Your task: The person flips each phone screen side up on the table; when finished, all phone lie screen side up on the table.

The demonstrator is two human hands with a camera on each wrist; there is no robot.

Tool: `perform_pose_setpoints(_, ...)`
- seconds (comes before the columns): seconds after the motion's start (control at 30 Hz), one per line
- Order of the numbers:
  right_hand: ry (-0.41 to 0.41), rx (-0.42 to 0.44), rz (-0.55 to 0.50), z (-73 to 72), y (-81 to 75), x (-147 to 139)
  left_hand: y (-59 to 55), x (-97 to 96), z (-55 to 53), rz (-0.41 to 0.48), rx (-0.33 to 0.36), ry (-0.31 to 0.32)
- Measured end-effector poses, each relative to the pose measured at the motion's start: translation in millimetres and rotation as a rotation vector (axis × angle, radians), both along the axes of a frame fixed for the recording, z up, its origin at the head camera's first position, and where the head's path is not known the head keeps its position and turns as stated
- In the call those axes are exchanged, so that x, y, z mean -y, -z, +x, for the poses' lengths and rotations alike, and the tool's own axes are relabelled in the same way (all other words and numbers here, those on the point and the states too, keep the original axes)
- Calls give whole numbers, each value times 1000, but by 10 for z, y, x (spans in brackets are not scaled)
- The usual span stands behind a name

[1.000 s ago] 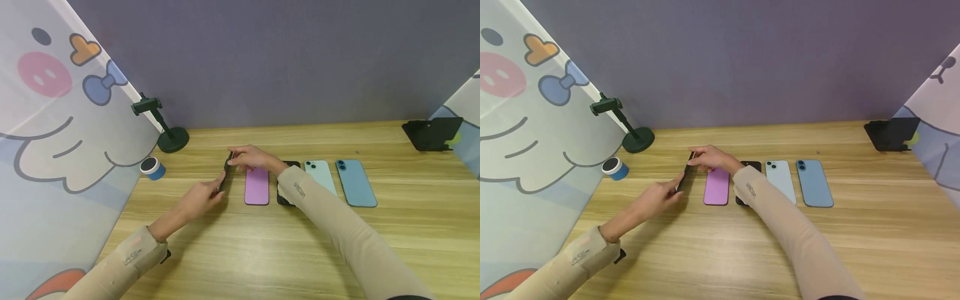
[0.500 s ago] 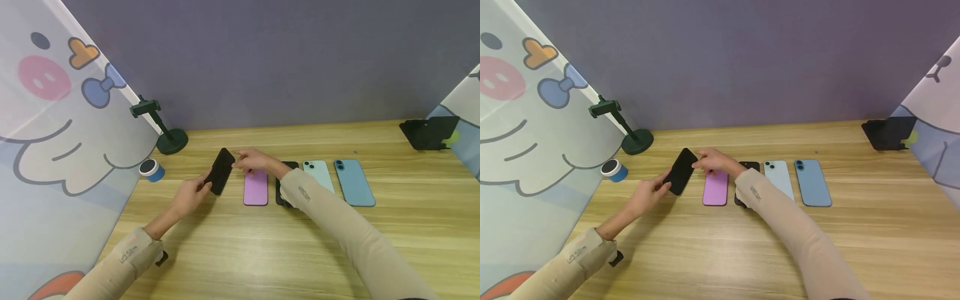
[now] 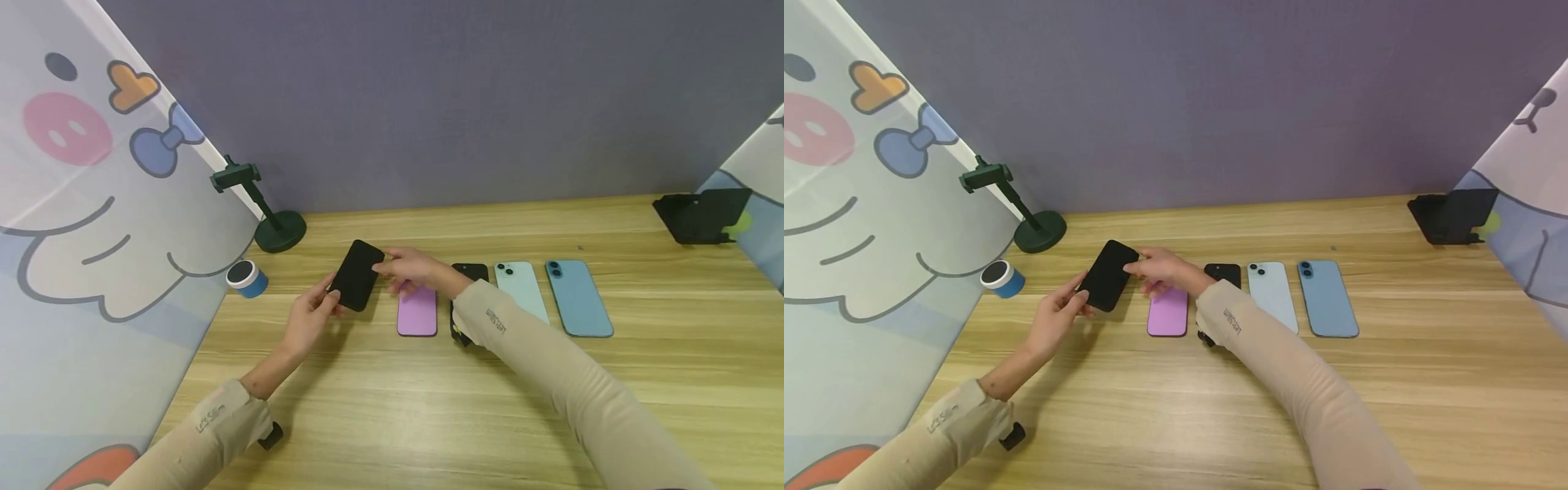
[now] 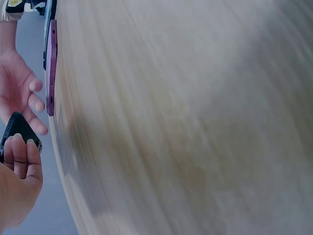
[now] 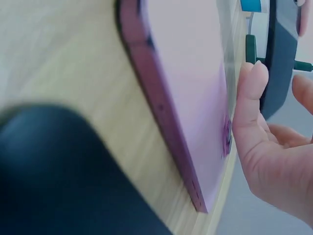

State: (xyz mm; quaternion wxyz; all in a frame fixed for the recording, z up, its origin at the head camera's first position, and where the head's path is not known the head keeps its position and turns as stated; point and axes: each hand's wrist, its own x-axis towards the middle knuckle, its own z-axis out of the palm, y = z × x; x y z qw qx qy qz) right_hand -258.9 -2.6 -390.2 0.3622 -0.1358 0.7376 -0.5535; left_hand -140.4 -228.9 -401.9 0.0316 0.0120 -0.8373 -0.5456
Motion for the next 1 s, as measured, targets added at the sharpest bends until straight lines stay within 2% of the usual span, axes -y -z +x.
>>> perform_pose_setpoints(0.1, 16, -9, -49, 12, -12, 22, -11, -30, 6, 88, -5, 7)
perform_pose_setpoints(0.3, 71, -12, -119, 15, -10, 56, -25, -28, 21, 138, -3, 30)
perform_pose_setpoints(0.43, 127, 5, -172, 6, 7, 79, -22, 2, 28, 183, 15, 110)
perform_pose_setpoints(0.57, 168, -17, -189, -2, 18, 83, -33, 40, 26, 209, 71, 211)
perform_pose_setpoints(0.7, 179, -31, -185, -14, 24, 66, -60, 61, 14, 195, 116, 270)
perform_pose_setpoints(1.0, 149, -35, -179, -31, 21, 35, -73, 74, -5, -8, 143, 293)
